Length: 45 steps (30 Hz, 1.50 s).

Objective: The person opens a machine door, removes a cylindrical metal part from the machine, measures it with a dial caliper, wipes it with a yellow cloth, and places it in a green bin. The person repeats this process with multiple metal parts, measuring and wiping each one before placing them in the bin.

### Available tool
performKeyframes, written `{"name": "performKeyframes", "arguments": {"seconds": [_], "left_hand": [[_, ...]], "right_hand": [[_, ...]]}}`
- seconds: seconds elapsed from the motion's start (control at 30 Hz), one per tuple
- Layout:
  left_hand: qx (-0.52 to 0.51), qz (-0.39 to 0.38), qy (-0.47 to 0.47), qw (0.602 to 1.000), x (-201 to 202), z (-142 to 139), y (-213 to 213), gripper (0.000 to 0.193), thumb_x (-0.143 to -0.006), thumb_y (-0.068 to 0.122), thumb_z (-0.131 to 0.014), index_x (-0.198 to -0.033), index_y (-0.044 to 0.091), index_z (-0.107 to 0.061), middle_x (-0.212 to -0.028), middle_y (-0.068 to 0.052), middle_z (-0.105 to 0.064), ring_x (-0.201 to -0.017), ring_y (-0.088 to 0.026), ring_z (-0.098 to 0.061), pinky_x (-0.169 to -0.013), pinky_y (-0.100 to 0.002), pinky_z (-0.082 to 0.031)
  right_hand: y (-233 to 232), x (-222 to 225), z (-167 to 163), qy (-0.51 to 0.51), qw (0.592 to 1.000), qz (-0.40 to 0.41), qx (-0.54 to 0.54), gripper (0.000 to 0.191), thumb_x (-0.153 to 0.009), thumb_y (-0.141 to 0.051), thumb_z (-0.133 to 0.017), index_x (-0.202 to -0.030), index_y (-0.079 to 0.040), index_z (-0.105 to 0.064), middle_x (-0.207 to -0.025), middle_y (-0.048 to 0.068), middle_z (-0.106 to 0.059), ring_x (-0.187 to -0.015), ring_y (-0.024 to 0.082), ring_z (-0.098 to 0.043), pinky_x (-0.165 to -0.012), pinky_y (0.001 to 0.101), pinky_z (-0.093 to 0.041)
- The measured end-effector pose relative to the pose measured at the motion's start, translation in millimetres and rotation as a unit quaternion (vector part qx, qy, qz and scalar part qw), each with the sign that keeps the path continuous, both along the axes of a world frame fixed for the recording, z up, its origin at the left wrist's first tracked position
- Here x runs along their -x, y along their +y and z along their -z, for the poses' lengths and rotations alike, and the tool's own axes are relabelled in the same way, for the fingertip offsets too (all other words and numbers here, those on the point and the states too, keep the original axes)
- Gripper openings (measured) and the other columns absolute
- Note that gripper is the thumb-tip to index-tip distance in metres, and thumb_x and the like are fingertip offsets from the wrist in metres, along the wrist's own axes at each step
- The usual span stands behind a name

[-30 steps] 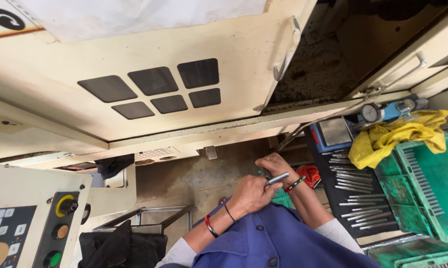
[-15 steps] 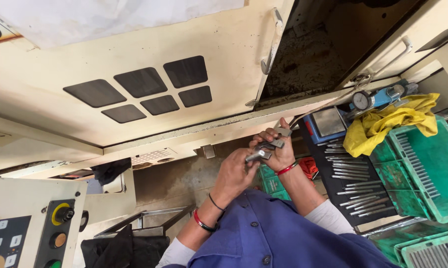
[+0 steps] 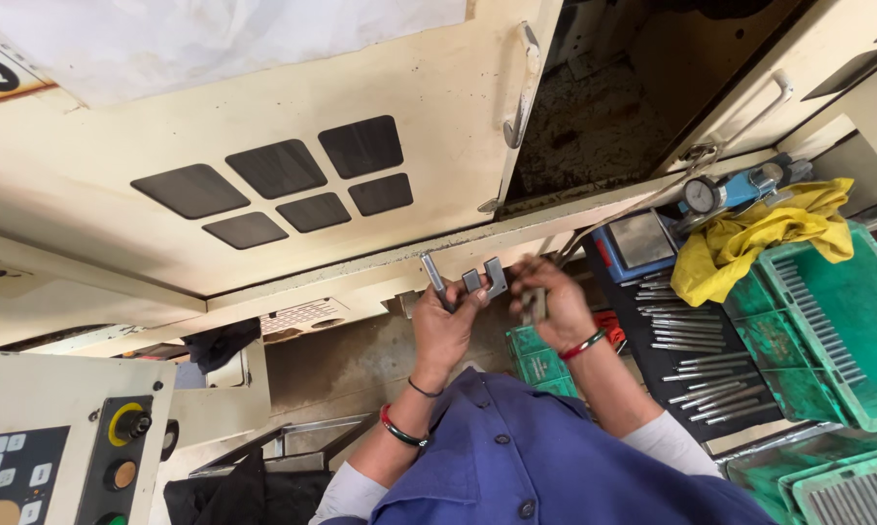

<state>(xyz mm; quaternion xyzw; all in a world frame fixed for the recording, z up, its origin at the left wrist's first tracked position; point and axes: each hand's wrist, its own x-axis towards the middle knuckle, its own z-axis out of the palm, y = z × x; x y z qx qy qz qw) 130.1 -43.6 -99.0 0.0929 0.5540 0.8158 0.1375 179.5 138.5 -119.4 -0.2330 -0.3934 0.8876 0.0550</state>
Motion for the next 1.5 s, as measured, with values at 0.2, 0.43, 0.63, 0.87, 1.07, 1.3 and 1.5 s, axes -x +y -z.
{"name": "performKeyframes", "arguments": {"seconds": [0.2,0.43,0.63,0.87,1.07,1.3,1.5], "left_hand": [[0.143,-0.032,0.098,0.984,-19,5,4,0.029,-0.091,0.003,-0.077,-0.084,0.004,-0.049,-0.088,-0.008,-0.074,-0.084,-0.008,-0.064,-0.069,-0.028,-0.056],[0.273,0.084,0.249,0.926,-23,-14,-12,0.019,-0.103,0.017,-0.067,-0.100,0.003,-0.054,-0.086,-0.013,-0.072,-0.078,-0.028,-0.072,-0.068,-0.035,-0.056],[0.321,0.110,0.364,0.867,-21,-29,-12,0.026,-0.098,0.005,-0.061,-0.123,0.001,-0.059,-0.114,-0.018,-0.061,-0.093,-0.037,-0.067,-0.077,-0.042,-0.054],[0.305,0.082,0.387,0.866,-18,-25,-11,0.029,-0.094,0.001,-0.064,-0.123,0.000,-0.060,-0.114,-0.017,-0.060,-0.096,-0.036,-0.068,-0.080,-0.041,-0.057],[0.304,0.067,0.417,0.854,-19,-24,-15,0.030,-0.091,-0.001,-0.067,-0.120,0.000,-0.061,-0.113,-0.017,-0.062,-0.096,-0.036,-0.068,-0.080,-0.040,-0.057],[0.343,0.033,0.479,0.807,-20,-31,-12,0.034,-0.087,0.006,-0.071,-0.119,0.006,-0.063,-0.097,-0.012,-0.067,-0.087,-0.033,-0.066,-0.075,-0.044,-0.053],[0.336,0.035,0.467,0.817,-26,-26,-4,0.031,-0.089,0.003,-0.068,-0.119,0.002,-0.060,-0.093,-0.015,-0.064,-0.083,-0.034,-0.066,-0.071,-0.044,-0.054]], "right_hand": [[-38,-17,12,-0.017,0.999,-0.045,0.023,0.034,-0.102,-0.039,-0.061,-0.117,-0.009,-0.068,-0.087,-0.004,-0.062,-0.074,0.006,-0.058,-0.052,0.0215,-0.044],[-8,-12,17,-0.015,0.999,0.028,0.006,0.038,-0.100,-0.047,-0.064,-0.095,-0.009,-0.062,-0.075,-0.002,-0.057,-0.063,0.010,-0.057,-0.047,0.0239,-0.042],[-7,-13,13,-0.036,0.999,-0.010,0.034,0.037,-0.097,-0.044,-0.067,-0.094,-0.008,-0.062,-0.072,0.001,-0.058,-0.058,0.012,-0.056,-0.044,0.0255,-0.042],[-10,-20,-2,-0.025,0.991,-0.110,0.069,0.028,-0.099,-0.036,-0.062,-0.099,-0.008,-0.064,-0.080,0.003,-0.063,-0.063,0.010,-0.056,-0.050,0.0245,-0.045],[-11,-22,-1,-0.024,0.992,-0.124,0.011,0.033,-0.103,-0.040,-0.061,-0.094,-0.008,-0.063,-0.077,0.000,-0.058,-0.059,0.007,-0.049,-0.048,0.0224,-0.041],[0,-21,0,-0.063,0.980,-0.133,-0.132,0.039,-0.098,-0.049,-0.063,-0.088,-0.011,-0.065,-0.066,-0.004,-0.055,-0.051,0.004,-0.045,-0.043,0.0206,-0.037],[0,-23,2,-0.077,0.976,-0.135,-0.155,0.049,-0.093,-0.056,-0.063,-0.080,-0.009,-0.067,-0.060,-0.003,-0.054,-0.047,0.005,-0.046,-0.041,0.0223,-0.038]]}}
